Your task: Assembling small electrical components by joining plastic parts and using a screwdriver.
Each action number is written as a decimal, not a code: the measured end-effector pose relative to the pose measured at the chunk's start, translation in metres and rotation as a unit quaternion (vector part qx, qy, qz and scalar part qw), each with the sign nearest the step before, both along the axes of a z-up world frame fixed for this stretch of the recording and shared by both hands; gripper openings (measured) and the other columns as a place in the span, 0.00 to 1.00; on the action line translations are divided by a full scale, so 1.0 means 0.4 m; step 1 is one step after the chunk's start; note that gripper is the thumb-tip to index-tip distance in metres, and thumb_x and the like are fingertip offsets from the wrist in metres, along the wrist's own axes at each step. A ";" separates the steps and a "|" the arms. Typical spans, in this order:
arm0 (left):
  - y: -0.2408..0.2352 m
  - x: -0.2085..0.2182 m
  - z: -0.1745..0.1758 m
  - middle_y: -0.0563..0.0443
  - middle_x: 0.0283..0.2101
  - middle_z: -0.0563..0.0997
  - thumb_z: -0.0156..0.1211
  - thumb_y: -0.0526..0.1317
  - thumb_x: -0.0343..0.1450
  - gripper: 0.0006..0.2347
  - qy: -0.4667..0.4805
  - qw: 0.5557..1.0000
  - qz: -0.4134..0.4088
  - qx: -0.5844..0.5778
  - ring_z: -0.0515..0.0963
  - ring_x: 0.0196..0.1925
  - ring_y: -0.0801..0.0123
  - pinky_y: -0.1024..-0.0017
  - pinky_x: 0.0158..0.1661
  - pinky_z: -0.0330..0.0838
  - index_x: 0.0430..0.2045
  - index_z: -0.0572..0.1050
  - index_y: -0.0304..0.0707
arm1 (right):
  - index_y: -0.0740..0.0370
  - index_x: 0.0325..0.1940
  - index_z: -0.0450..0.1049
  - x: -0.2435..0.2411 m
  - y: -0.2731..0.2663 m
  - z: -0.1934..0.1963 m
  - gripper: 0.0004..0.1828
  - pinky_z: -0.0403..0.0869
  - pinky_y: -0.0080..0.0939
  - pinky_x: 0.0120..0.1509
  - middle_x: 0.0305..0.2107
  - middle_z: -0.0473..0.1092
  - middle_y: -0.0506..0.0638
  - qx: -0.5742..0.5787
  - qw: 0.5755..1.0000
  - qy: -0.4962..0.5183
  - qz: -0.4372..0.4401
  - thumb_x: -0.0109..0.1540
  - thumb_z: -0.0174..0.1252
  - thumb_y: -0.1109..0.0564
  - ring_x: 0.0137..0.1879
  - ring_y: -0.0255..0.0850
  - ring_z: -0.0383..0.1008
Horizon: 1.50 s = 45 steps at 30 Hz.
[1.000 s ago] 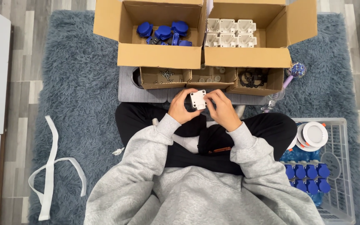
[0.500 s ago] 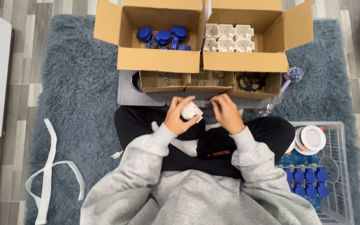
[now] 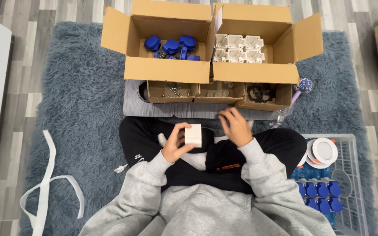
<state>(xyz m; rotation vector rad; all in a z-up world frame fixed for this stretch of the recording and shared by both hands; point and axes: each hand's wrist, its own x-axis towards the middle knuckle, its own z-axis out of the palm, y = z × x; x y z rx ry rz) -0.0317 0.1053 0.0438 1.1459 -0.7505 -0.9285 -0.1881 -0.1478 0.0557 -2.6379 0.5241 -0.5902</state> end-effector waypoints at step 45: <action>-0.028 -0.040 0.003 0.39 0.64 0.73 0.72 0.33 0.74 0.28 0.036 0.999 -0.015 0.020 0.83 0.53 0.62 0.65 0.51 0.86 0.71 0.69 0.34 | 0.65 0.82 0.60 -0.069 0.169 0.132 0.46 0.87 0.45 0.46 0.62 0.66 0.67 0.498 0.861 -0.014 0.107 0.63 0.72 0.61 0.43 0.44 0.80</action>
